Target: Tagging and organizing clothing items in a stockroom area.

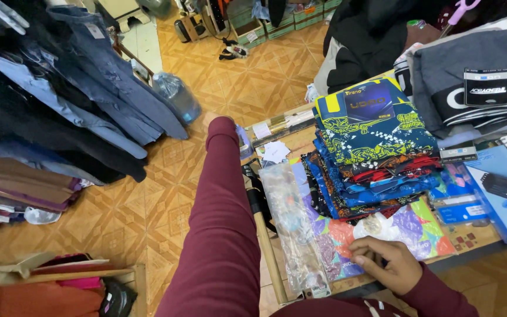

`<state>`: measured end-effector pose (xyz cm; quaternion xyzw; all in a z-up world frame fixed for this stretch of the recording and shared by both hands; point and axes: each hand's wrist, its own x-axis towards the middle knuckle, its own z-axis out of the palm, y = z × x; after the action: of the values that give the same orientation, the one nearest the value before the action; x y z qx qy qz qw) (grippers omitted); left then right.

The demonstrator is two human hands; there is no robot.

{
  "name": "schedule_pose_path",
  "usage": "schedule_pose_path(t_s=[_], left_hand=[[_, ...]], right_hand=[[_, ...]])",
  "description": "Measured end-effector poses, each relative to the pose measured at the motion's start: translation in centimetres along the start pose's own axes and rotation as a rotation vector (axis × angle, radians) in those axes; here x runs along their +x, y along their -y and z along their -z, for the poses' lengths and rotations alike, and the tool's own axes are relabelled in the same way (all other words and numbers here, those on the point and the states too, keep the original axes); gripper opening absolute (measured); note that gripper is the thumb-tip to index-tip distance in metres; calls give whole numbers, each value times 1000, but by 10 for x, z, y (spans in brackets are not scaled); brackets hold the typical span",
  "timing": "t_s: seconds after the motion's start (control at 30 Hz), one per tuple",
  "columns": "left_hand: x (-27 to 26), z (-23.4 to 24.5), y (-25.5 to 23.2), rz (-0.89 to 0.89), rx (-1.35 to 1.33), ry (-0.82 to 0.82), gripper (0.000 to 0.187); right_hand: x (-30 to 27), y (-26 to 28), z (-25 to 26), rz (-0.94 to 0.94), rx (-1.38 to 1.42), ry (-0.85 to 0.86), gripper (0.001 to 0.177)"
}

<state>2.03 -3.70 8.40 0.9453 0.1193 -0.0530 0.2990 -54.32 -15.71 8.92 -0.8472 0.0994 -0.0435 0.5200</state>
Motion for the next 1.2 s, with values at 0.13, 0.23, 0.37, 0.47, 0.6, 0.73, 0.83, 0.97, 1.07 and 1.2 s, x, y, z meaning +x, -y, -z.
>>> schedule_pose_path(t_s=[0.13, 0.23, 0.37, 0.47, 0.6, 0.73, 0.83, 0.97, 1.07, 1.2], left_hand=[[15, -15, 7, -4, 12, -6, 32], [80, -71, 22, -8, 21, -13, 30], [91, -61, 25, -19, 57, 66, 35], [92, -59, 26, -30, 107, 189, 44], [80, -51, 25, -47, 167, 258, 54], [81, -61, 27, -59, 158, 127, 46], [94, -86, 37, -57, 126, 13, 33], [92, -91, 30, -67, 84, -100, 21], [65, -55, 35, 50, -100, -101, 35], [12, 14, 37, -192, -562, -84, 39]], right_hand=[[1, 3, 0, 38, 0, -7, 27], [1, 7, 0, 9, 7, -13, 27], [1, 3, 0, -33, -16, -4, 31], [2, 4, 0, 18, -10, -14, 28], [2, 8, 1, 32, -5, -2, 29], [2, 8, 0, 58, 27, -12, 26], [2, 8, 1, -69, 3, 14, 33], [1, 6, 2, -68, 20, 10, 33], [-1, 4, 1, 56, 31, 17, 26], [1, 12, 3, -34, 12, 46, 31]])
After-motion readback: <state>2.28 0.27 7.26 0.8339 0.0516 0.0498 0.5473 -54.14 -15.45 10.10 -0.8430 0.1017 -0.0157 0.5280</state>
